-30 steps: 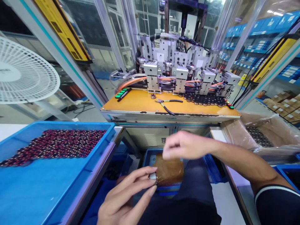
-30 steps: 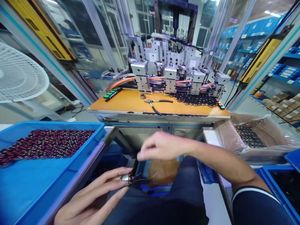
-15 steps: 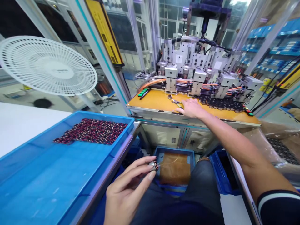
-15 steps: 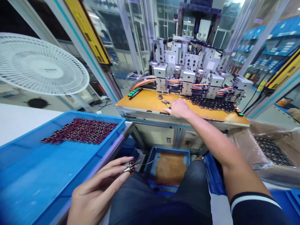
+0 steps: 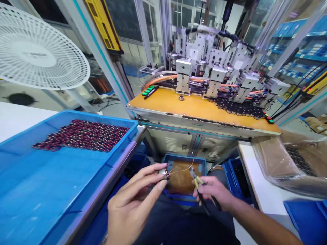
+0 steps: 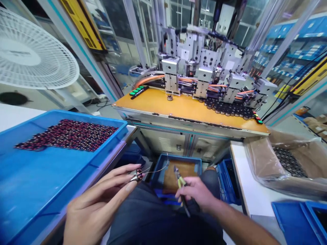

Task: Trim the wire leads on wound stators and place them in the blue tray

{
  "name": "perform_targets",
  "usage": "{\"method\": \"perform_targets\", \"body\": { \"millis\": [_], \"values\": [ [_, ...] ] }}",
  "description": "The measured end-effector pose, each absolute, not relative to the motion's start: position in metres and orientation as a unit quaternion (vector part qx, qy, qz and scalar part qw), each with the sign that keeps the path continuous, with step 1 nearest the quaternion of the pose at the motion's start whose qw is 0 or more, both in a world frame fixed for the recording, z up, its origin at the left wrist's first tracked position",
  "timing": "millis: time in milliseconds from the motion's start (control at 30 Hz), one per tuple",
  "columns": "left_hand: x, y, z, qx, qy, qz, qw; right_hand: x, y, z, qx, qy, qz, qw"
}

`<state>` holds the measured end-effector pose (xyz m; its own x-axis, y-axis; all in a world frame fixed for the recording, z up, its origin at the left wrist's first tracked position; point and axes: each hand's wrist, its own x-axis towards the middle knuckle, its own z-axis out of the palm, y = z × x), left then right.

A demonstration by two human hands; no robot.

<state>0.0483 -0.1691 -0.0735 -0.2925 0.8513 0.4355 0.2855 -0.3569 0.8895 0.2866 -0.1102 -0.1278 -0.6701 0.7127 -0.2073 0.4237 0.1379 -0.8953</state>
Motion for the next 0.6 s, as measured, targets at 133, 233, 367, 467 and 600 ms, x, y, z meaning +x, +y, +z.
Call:
{"method": "perform_targets", "body": {
  "millis": [133, 233, 367, 467, 600],
  "values": [
    [0.051, -0.17, -0.072, 0.567, 0.518, 0.602, 0.219, 0.286, -0.152, -0.142, -0.348, -0.657, 0.65, 0.159],
    [0.053, -0.171, -0.071, 0.575, 0.516, 0.597, 0.216, 0.289, -0.161, -0.126, -0.316, -0.687, 0.616, 0.221],
    [0.057, -0.174, -0.071, 0.578, 0.517, 0.592, 0.221, 0.282, -0.146, -0.101, -0.233, -0.745, 0.554, 0.29],
    [0.059, -0.175, -0.069, 0.579, 0.518, 0.589, 0.223, 0.275, -0.134, -0.09, -0.204, -0.748, 0.557, 0.299],
    [0.059, -0.175, -0.068, 0.588, 0.509, 0.592, 0.211, 0.268, -0.129, -0.083, -0.194, -0.745, 0.573, 0.281]
  ]
}}
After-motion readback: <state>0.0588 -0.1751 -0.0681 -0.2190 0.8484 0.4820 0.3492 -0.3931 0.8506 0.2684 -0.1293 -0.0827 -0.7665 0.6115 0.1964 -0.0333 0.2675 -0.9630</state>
